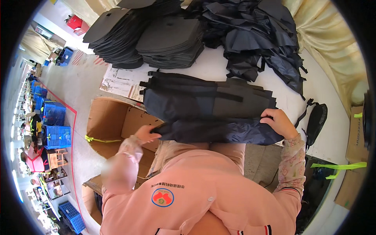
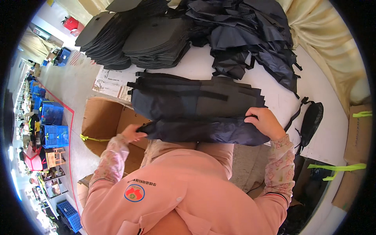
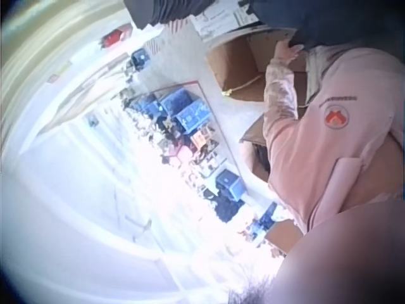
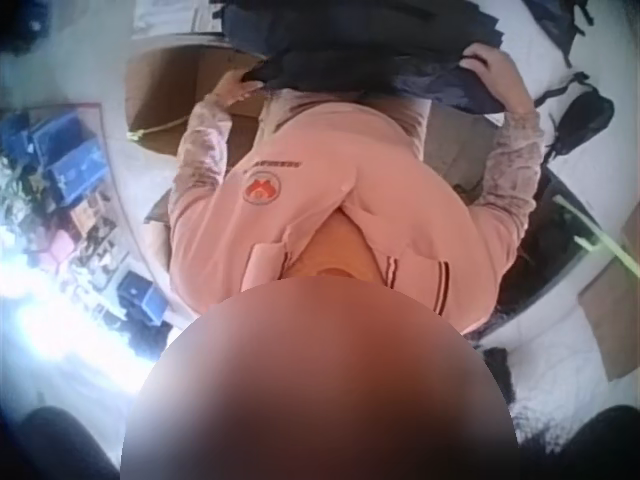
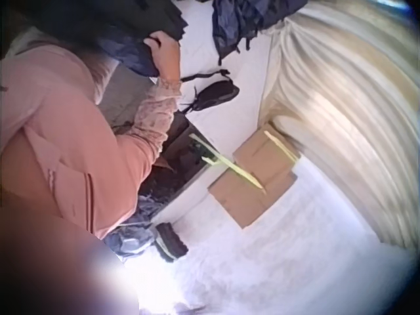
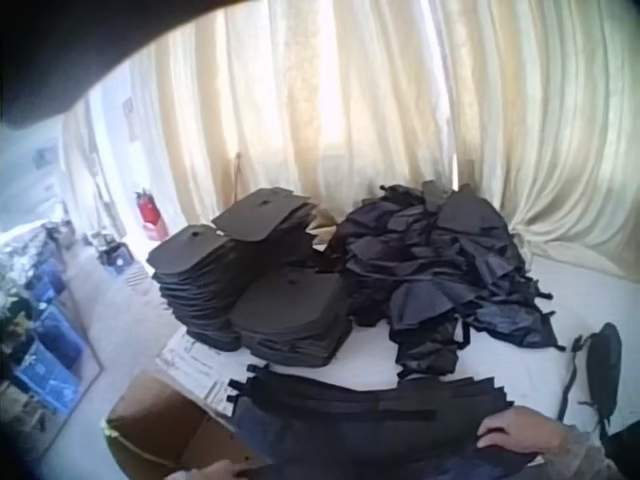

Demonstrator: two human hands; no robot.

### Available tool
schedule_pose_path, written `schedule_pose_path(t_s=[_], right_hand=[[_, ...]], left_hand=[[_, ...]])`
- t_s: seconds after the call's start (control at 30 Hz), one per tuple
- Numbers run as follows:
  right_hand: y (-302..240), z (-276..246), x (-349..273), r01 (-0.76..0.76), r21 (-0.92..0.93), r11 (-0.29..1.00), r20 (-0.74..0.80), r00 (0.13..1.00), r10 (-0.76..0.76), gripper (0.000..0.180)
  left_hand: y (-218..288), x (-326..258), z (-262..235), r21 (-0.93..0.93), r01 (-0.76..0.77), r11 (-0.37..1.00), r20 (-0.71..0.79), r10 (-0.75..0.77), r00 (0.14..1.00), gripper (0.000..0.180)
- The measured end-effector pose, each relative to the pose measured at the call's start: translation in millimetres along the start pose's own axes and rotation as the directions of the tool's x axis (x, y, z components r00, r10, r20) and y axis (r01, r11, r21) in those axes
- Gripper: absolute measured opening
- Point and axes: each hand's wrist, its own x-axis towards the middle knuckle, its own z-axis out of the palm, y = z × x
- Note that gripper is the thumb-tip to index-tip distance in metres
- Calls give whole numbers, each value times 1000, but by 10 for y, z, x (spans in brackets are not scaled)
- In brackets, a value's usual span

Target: Checking and sorting black bags on a table.

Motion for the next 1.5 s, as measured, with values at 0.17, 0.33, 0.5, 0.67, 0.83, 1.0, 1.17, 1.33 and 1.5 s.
schedule_pose_path(t_s=[0.17, 0.33, 0.5, 0.67, 0.83, 1.0, 1.17, 1.33, 1.5], right_hand=[[-19, -15, 155, 38, 95, 995, -6, 999, -38, 17], [212, 120, 431, 32, -27, 999, -152, 988, -36, 18], [147, 367, 548, -118, -512, 851, -349, 934, -80, 29], [-187, 806, 486, 380, -423, 823, -194, 849, -492, 63], [-16, 1019, 427, 267, -432, 861, -56, 946, -321, 78], [-60, 1008, 448, 270, -399, 876, -33, 951, -308, 78], [-459, 605, 645, 319, -428, 846, -57, 924, -377, 72], [-1533, 384, 1178, 323, 856, 405, -197, 926, -322, 35], [-1177, 623, 1435, 252, 865, 433, -199, 966, -165, 19]], left_hand=[[518, -325, -672, 62, -116, 991, -241, 128, 962, 16], [992, -12, -945, 294, -148, 944, -343, 249, 906, 15], [1194, 423, -1016, 625, -118, 772, -386, 437, 813, 38], [1553, 367, -1137, 245, -246, 938, -267, 309, 913, 30], [1803, 48, -1510, 138, -371, 918, -17, 377, 926, 15], [1714, -23, -1737, 227, -280, 933, -40, 296, 954, 16], [2197, -268, -1279, 284, -412, 866, -15, 434, 901, 21], [2886, -336, -403, 320, -748, 581, 217, 724, 655, 19], [2914, 355, -856, 475, -680, 559, -345, 829, 441, 35]])
